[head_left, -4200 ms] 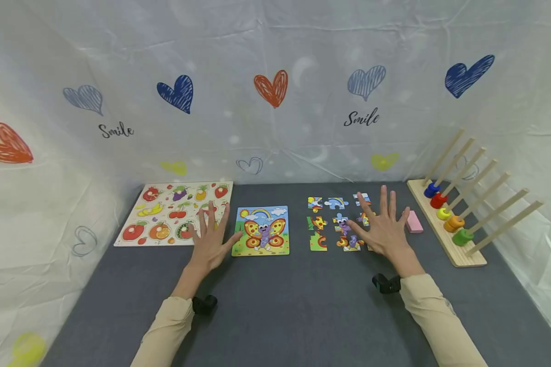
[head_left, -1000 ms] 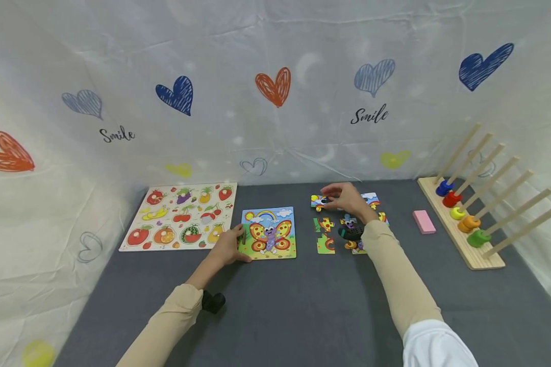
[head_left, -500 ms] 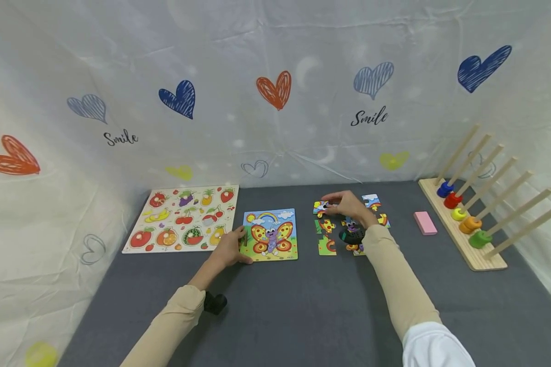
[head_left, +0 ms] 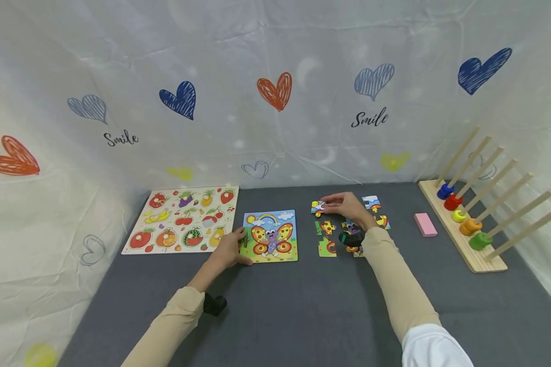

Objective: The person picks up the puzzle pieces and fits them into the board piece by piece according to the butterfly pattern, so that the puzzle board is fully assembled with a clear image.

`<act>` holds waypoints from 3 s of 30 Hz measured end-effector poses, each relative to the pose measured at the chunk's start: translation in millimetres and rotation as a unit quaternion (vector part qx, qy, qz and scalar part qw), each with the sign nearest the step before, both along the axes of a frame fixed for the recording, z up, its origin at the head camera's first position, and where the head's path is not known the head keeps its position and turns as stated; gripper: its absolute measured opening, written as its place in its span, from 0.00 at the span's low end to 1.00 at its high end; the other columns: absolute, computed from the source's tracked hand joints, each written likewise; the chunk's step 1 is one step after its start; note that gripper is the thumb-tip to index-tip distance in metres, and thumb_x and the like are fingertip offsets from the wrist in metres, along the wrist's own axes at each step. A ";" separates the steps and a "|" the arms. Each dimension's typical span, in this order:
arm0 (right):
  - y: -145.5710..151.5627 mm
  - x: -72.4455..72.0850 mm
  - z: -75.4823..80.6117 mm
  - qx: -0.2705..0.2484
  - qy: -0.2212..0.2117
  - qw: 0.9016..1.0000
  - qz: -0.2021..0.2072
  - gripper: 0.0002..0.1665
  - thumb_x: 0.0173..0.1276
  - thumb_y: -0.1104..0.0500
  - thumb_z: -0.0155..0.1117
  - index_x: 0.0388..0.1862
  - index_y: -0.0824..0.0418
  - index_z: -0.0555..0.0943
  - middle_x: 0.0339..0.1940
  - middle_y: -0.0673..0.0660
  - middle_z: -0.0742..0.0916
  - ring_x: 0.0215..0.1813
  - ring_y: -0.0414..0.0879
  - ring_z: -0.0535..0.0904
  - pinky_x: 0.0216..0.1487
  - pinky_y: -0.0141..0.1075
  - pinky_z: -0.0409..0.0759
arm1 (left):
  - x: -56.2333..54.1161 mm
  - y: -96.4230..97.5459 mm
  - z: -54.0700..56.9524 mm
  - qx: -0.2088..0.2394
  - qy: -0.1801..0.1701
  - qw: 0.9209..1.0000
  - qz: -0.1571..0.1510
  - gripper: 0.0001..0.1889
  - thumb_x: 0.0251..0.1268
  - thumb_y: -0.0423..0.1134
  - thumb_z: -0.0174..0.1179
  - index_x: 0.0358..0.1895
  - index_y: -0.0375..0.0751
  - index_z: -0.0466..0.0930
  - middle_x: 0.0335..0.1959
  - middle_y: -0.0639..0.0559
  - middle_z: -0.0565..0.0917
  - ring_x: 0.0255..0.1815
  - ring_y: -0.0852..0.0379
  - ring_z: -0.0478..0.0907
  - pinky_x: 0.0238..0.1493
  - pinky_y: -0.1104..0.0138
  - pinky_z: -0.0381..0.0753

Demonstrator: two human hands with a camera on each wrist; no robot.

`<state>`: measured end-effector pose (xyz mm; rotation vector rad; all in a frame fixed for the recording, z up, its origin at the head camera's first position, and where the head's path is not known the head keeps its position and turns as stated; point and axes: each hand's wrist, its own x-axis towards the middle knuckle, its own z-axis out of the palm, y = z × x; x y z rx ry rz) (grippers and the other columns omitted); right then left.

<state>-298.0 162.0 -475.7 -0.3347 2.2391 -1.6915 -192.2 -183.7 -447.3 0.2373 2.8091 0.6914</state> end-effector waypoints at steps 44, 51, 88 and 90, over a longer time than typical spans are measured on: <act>-130.3 27.1 -14.2 -0.079 0.024 0.994 0.075 0.23 0.64 0.69 0.64 0.59 0.70 0.77 0.51 0.65 0.83 0.50 0.51 0.80 0.46 0.37 0.80 | -1.4 -6.6 -2.5 0.008 -0.002 1.000 0.002 0.46 0.40 0.39 0.79 0.64 0.23 0.67 0.69 0.34 0.65 0.68 0.36 0.62 0.64 0.49 0.64; -148.1 27.7 -9.9 -0.012 0.086 0.992 0.086 0.23 0.65 0.66 0.65 0.60 0.68 0.77 0.58 0.64 0.81 0.56 0.55 0.78 0.50 0.40 0.78 | -3.0 -8.1 -2.0 0.008 -0.002 1.000 0.005 0.46 0.40 0.39 0.79 0.64 0.23 0.67 0.69 0.34 0.65 0.68 0.36 0.62 0.63 0.50 0.65; -182.1 37.8 -24.1 -0.021 0.146 0.988 -0.033 0.24 0.58 0.73 0.69 0.55 0.71 0.78 0.51 0.66 0.83 0.55 0.57 0.80 0.51 0.37 0.79 | -0.8 -7.4 -7.9 0.014 0.021 1.000 -0.011 0.46 0.39 0.41 0.80 0.64 0.25 0.69 0.68 0.36 0.67 0.65 0.37 0.66 0.61 0.51 0.68; -183.3 38.6 -23.7 -0.019 0.150 0.988 -0.037 0.24 0.58 0.73 0.69 0.55 0.71 0.78 0.51 0.66 0.83 0.55 0.57 0.80 0.51 0.37 0.79 | -0.8 -7.6 -8.2 0.014 0.018 1.000 -0.008 0.46 0.39 0.41 0.80 0.64 0.25 0.69 0.68 0.36 0.67 0.65 0.37 0.66 0.61 0.51 0.68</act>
